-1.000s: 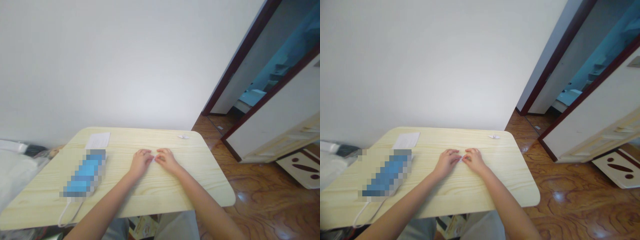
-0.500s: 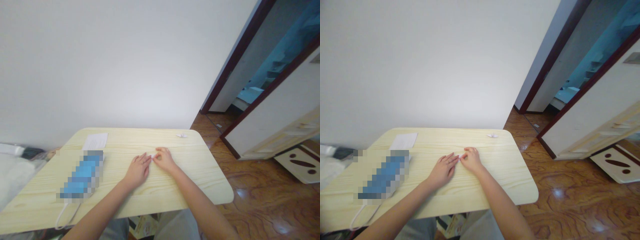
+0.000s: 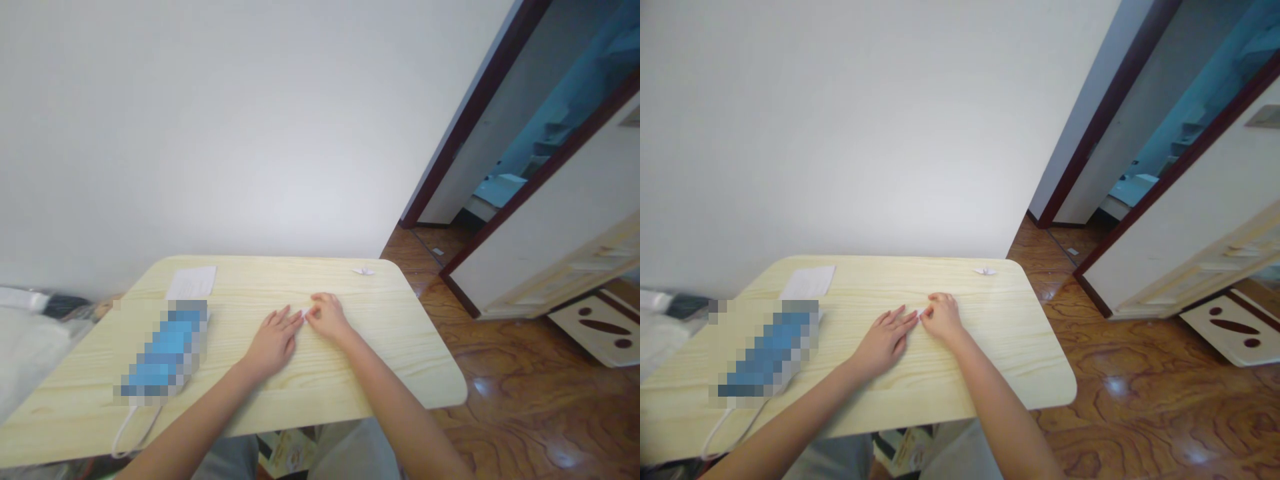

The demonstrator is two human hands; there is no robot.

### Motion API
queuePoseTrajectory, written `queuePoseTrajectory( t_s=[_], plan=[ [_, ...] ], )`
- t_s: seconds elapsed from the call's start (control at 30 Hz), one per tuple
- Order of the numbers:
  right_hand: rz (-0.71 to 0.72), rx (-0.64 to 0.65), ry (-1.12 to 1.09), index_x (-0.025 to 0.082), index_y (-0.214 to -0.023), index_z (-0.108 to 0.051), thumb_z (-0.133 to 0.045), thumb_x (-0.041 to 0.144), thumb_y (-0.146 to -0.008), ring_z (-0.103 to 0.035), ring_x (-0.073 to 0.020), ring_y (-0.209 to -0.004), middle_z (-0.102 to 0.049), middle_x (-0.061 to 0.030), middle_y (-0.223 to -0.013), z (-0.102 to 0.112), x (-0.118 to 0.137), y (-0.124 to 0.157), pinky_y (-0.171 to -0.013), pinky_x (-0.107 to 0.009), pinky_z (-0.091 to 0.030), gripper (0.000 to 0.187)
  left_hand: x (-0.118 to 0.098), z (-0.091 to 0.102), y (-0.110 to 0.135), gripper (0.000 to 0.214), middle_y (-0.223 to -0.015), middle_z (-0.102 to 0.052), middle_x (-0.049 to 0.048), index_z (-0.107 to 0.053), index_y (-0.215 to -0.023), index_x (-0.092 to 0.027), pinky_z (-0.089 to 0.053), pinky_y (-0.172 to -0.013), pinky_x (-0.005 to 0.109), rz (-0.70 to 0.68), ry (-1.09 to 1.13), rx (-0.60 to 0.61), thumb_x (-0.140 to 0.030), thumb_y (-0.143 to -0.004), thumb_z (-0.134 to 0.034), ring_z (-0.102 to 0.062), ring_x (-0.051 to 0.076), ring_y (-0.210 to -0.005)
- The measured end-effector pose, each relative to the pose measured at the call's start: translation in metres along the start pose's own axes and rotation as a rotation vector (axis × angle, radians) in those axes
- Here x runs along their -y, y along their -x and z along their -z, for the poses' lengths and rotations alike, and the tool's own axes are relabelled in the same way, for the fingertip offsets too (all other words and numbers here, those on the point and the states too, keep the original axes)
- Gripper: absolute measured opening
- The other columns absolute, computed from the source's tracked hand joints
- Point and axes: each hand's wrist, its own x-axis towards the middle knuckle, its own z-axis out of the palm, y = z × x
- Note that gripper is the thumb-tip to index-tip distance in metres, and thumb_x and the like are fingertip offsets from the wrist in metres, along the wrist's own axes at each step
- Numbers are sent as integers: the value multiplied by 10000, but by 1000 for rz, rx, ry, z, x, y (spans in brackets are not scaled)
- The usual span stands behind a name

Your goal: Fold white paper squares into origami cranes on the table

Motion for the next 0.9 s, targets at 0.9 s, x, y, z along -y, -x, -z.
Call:
queuePoseTrajectory(
  t_s=[0.9],
  plan=[
    [277,94,-97,224,-969,-602,-532,108,-761,-504,-163,-973,-625,-24,-993,18,-15,7,-882,-319,-343,248,1,-1,-22,256,-1004,-656,69,-607,-1001,-224,-362,-860,379,63,33,-146,-273,-850,-406,-551,212,-1000]
  ],
)
